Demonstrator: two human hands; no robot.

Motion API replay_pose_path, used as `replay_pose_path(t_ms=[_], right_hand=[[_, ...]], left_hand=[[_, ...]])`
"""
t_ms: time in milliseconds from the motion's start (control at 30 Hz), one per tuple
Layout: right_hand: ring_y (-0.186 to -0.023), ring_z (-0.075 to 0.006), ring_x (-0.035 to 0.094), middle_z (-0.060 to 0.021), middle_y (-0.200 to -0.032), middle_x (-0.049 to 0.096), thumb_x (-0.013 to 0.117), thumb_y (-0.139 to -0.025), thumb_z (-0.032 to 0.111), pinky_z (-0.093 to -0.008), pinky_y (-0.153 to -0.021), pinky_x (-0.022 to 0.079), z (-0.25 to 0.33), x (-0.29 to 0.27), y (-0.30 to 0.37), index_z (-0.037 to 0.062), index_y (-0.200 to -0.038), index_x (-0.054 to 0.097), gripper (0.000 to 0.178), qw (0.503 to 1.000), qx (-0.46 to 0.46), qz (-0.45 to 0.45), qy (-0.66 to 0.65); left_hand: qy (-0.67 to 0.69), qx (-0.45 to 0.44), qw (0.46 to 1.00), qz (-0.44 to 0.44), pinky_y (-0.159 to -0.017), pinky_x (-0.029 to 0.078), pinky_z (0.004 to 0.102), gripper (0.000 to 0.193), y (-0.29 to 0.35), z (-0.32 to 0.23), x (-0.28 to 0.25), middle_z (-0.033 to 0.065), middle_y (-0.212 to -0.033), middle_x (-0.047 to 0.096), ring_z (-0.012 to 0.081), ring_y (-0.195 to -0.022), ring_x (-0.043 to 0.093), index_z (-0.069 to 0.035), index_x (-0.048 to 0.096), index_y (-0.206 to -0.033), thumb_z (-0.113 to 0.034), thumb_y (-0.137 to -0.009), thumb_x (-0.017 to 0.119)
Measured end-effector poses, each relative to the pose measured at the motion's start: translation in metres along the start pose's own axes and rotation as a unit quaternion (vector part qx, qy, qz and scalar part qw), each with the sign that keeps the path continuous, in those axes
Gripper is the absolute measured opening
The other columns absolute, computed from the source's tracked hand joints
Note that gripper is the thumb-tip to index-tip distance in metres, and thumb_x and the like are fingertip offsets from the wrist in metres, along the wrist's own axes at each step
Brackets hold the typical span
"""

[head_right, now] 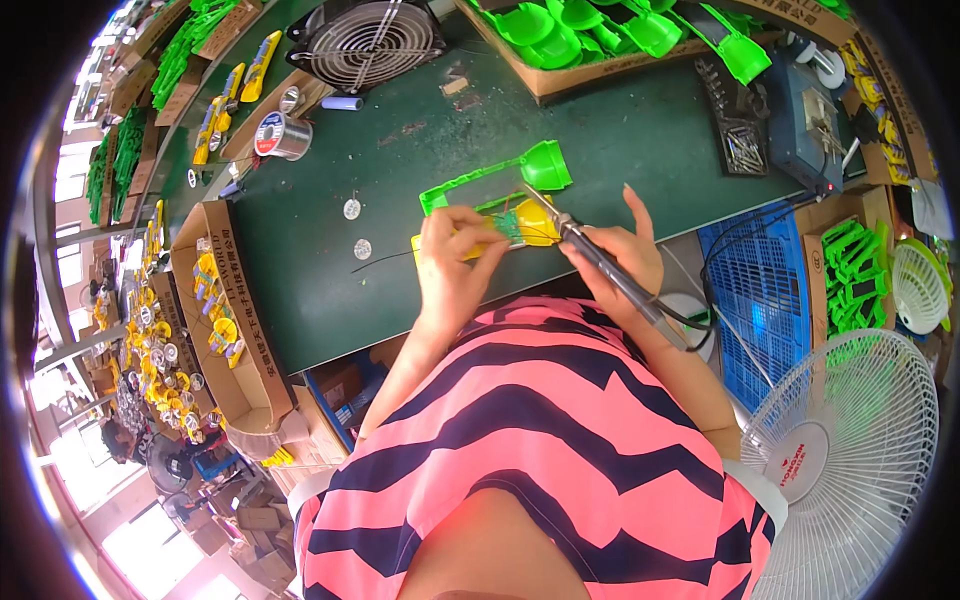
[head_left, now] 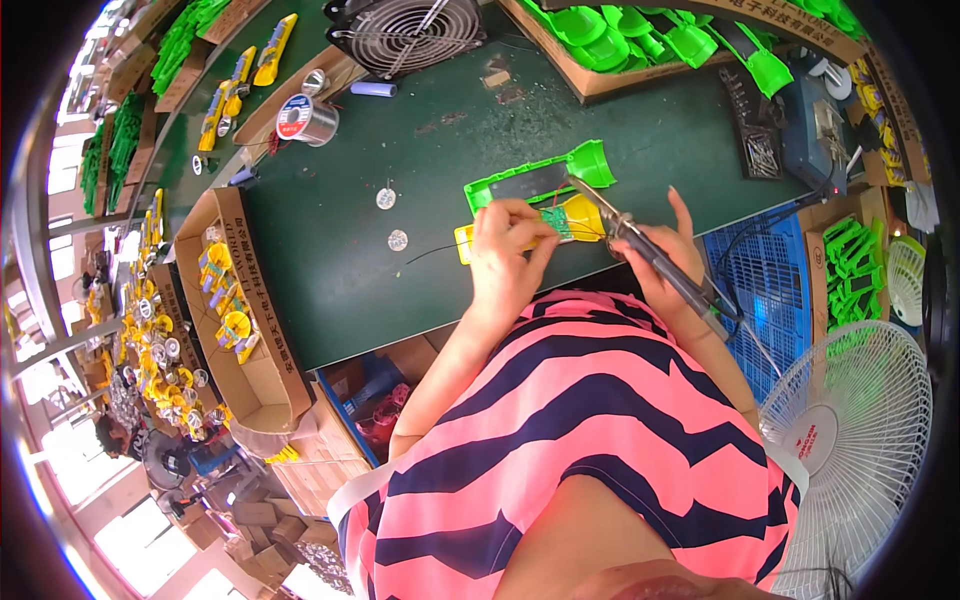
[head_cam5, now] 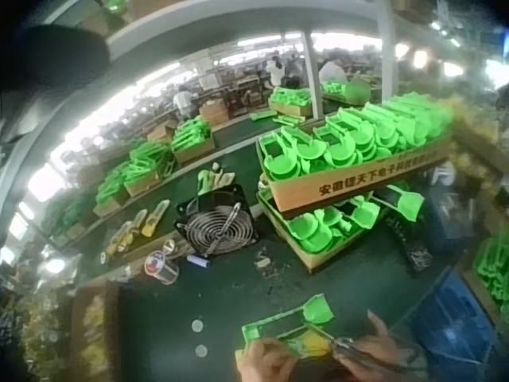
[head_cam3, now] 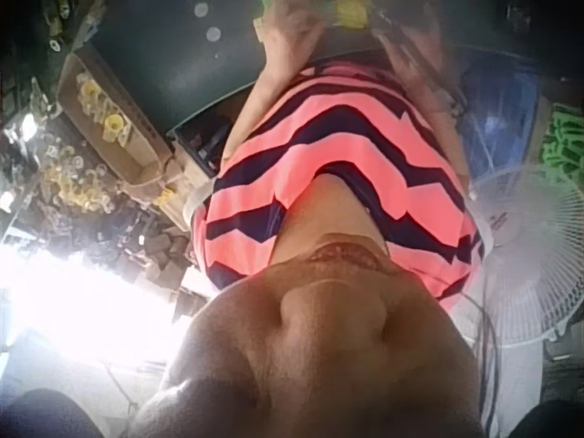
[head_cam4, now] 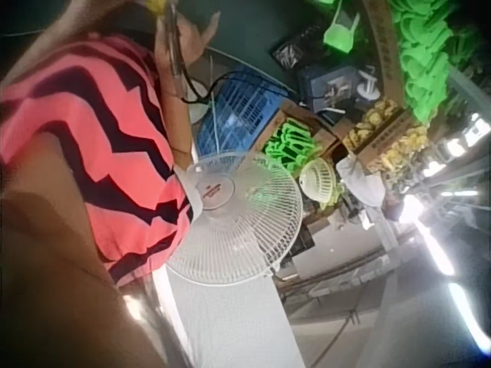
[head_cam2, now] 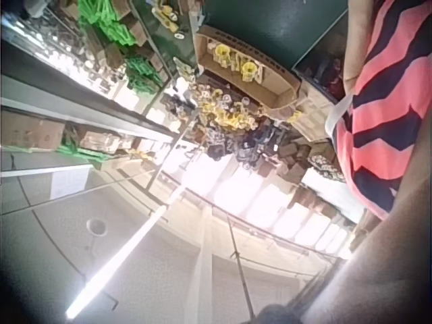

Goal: The person solders electronic components and wires into plastic flashlight casings using a soldering iron, tests the flashlights by turning them on, and places the assembled flashlights onto the conveyor line.

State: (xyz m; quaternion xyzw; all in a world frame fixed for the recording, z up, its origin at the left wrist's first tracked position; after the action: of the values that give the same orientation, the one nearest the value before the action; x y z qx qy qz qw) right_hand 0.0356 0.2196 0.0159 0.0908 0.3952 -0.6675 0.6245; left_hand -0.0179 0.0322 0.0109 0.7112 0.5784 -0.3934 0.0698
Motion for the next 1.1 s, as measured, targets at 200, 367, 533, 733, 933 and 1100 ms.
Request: replay_pose_path(t_ms=[200, 367, 533, 733, 933, 1100], right_hand=[[-0.068, -0.013, 0.061, -0.0077, -0.067, 0.061, 0.061, -0.072, 0.003, -0.0502, -0.1, 0.026, -0.001, 0.004, 0.028, -0.0003, -0.092, 0.057, 0.02, 0.969, 0.041, -0.179, -0.167], [-0.067, -0.0128, 0.062, -0.0126, -0.072, 0.061, 0.06, -0.073, -0.001, -0.0447, -0.095, 0.036, -0.01, 0.019, 0.04, -0.0037, -0.091, 0.055, 0.019, 0.912, 0.16, -0.248, -0.286], [-0.068, -0.0161, 0.062, -0.0236, -0.103, 0.053, 0.061, -0.072, -0.004, -0.0251, -0.067, 0.052, -0.012, 0.023, 0.041, -0.0055, -0.092, 0.052, 0.022, 0.919, 0.176, -0.198, -0.294], [-0.066, -0.0143, 0.062, -0.0241, -0.103, 0.053, 0.06, -0.073, -0.004, -0.0246, -0.066, 0.052, -0.008, 0.028, 0.04, -0.0049, -0.094, 0.052, 0.022, 0.891, 0.211, -0.216, -0.34], [-0.065, -0.013, 0.062, -0.016, -0.085, 0.061, 0.06, -0.074, -0.002, -0.034, -0.085, 0.045, -0.01, 0.02, 0.035, -0.0043, -0.094, 0.052, 0.021, 0.931, 0.16, -0.191, -0.266], [-0.063, -0.0102, 0.061, -0.0062, -0.062, 0.062, 0.06, -0.076, 0.001, -0.0431, -0.103, 0.022, -0.008, 0.016, 0.037, -0.0017, -0.093, 0.053, 0.019, 0.879, 0.202, -0.248, -0.355]], left_hand=[[0.077, -0.083, 0.994, 0.0, -0.057, 0.046, 0.0246, 0.009, 0.002, 0.005, -0.003, 0.008, -0.088, 0.053, 0.0164, -0.072, 0.054, -0.002, 0.061, -0.068, 0.001, -0.062, 0.068], [0.013, -0.073, 0.997, -0.003, -0.057, 0.046, 0.0259, 0.009, 0.002, 0.003, 0.0, 0.0079, -0.088, 0.053, 0.0176, -0.075, 0.054, -0.002, 0.06, -0.067, 0.001, -0.062, 0.067], [0.002, -0.056, 0.998, 0.001, -0.057, 0.046, 0.0269, 0.008, 0.002, 0.004, 0.001, 0.0082, -0.088, 0.053, 0.0188, -0.075, 0.054, -0.001, 0.06, -0.066, 0.001, -0.061, 0.066], [0.008, -0.055, 0.998, 0.009, -0.064, 0.044, 0.0317, 0.011, 0.001, 0.003, 0.003, 0.0097, -0.087, 0.051, 0.0233, -0.078, 0.052, -0.002, 0.057, -0.064, 0.002, -0.058, 0.065], [0.003, -0.04, 0.999, 0.019, -0.07, 0.041, 0.0356, 0.013, -0.003, 0.002, 0.002, 0.0107, -0.086, 0.05, 0.027, -0.08, 0.049, -0.002, 0.054, -0.064, 0.004, -0.056, 0.063], [-0.027, -0.05, 0.998, 0.041, -0.066, 0.046, 0.0326, 0.01, -0.007, 0.001, 0.001, 0.0095, -0.085, 0.054, 0.0247, -0.08, 0.053, -0.002, 0.057, -0.063, 0.0, -0.059, 0.065]])
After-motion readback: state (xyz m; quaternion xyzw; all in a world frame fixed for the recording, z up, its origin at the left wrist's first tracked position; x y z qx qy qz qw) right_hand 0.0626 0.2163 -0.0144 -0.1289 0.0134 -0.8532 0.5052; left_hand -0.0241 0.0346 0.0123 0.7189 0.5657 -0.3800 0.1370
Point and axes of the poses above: each hand's wrist, its own y-axis away from the middle knuckle, its own x-axis out of the palm, z = x × y, the point moved 3 cm from there along -y, towards the middle knuckle
